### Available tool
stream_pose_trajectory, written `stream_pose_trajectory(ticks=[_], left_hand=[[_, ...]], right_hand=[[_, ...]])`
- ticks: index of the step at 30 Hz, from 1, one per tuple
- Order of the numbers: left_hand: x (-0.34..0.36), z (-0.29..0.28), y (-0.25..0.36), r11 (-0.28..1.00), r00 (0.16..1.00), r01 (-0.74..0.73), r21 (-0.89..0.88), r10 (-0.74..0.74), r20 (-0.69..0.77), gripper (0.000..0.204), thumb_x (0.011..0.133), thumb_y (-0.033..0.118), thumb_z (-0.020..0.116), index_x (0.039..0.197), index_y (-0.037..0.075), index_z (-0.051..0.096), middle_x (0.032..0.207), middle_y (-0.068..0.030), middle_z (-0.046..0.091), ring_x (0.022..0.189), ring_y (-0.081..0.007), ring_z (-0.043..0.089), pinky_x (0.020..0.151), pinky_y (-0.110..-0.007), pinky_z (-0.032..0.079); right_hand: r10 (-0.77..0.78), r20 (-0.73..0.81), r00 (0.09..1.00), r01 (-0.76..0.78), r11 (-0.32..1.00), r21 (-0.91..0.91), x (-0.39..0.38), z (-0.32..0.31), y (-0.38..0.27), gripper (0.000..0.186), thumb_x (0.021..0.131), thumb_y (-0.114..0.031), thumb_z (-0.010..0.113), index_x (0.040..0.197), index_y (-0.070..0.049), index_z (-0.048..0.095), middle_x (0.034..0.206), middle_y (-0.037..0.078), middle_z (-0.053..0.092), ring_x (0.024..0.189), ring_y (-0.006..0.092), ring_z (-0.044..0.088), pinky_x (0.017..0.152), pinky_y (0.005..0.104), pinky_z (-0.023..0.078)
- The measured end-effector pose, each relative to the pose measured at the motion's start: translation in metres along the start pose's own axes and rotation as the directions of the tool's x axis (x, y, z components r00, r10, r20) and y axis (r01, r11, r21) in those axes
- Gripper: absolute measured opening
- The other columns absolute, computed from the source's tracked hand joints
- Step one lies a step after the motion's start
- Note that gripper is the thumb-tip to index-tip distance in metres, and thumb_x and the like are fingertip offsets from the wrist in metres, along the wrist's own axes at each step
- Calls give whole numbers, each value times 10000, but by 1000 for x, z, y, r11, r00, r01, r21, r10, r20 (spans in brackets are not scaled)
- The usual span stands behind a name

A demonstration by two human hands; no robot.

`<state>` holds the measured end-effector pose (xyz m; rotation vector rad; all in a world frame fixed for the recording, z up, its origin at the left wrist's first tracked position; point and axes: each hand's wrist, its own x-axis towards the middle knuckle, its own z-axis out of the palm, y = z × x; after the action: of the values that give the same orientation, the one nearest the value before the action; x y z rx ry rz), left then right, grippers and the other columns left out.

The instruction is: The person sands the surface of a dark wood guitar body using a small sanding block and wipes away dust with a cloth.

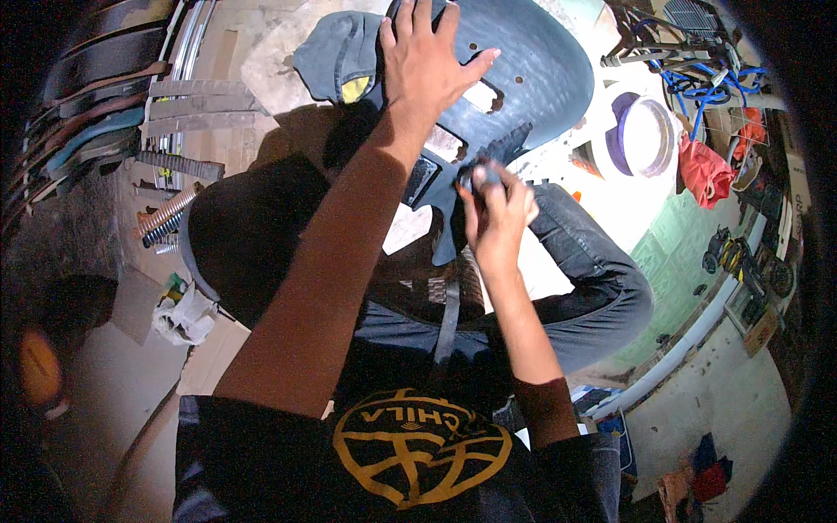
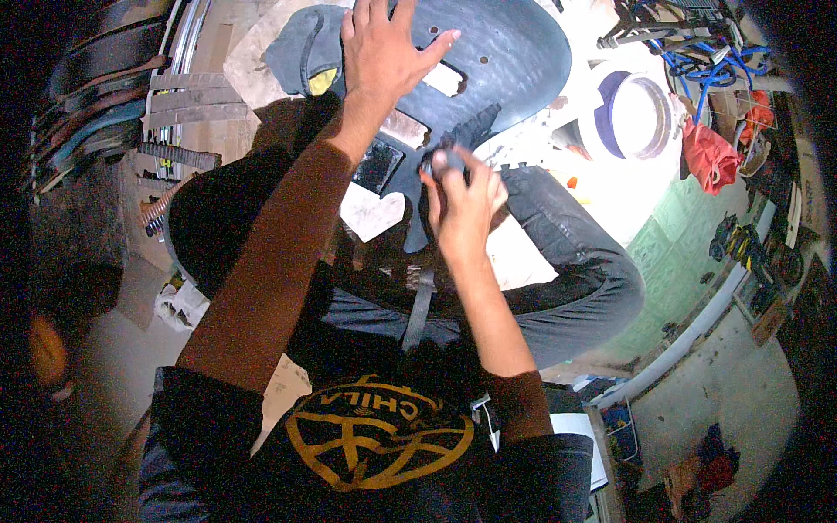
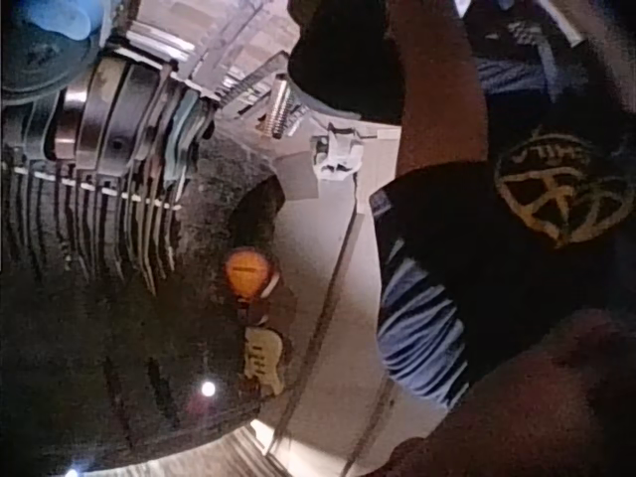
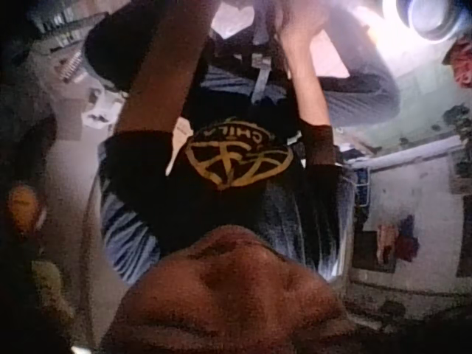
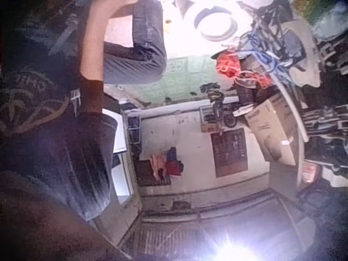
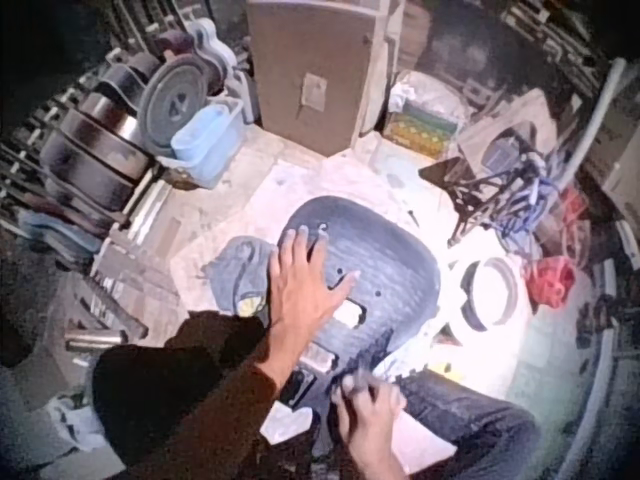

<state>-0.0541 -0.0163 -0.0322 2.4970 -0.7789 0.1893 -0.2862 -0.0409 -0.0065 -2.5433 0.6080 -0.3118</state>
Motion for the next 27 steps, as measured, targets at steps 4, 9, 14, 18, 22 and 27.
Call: stream_pose_trajectory(ticks=[4,9,14,18,22,27], left_hand=[[0,-7,7,1000,1000,-22,5,21,13,780,832,546,706,1383,13,560,1467,-249,474,1412,-400,366,1172,-527,270],[1,-4,5,1000,1000,-8,-2,8,27,769,837,537,705,1376,6,564,1460,-253,480,1409,-405,368,1169,-524,274],[5,-5,6,1000,999,-3,15,3,35,755,839,533,703,1371,15,568,1464,-250,477,1408,-403,370,1168,-520,276],[3,-5,6,1000,1000,-5,-20,5,26,755,843,532,700,1375,14,564,1459,-256,479,1406,-408,370,1167,-520,277],[2,-4,6,1000,1000,-26,7,26,17,778,831,543,709,1378,10,559,1460,-261,473,1405,-414,368,1166,-524,278],[2,-1,3,999,999,-36,-2,36,29,802,827,556,710,1388,7,549,1468,-263,462,1409,-413,363,1169,-531,271]], right_hand=[[54,-39,998,-50,995,91,-20,-1,2,492,791,-90,823,1237,-184,641,1246,157,623,1110,353,571,919,486,388],[19,-22,1000,-19,999,30,-6,-4,-1,488,753,-32,830,1198,-123,651,1226,176,627,1092,364,572,914,458,401],[51,-40,998,-46,993,108,-32,0,5,502,782,-100,825,1243,-174,640,1252,169,611,1106,374,567,927,492,400],[32,-5,999,-32,999,17,-10,-3,4,485,798,-124,820,1244,-182,640,1253,170,613,1114,369,564,928,498,394],[88,-15,996,-88,996,-13,1,-7,0,438,819,-153,807,1227,-167,648,1253,171,615,1118,366,560,936,495,391],[80,25,996,-79,996,-31,-6,-11,7,449,820,-180,808,1237,-170,644,1249,178,620,1115,379,564,927,514,399]])
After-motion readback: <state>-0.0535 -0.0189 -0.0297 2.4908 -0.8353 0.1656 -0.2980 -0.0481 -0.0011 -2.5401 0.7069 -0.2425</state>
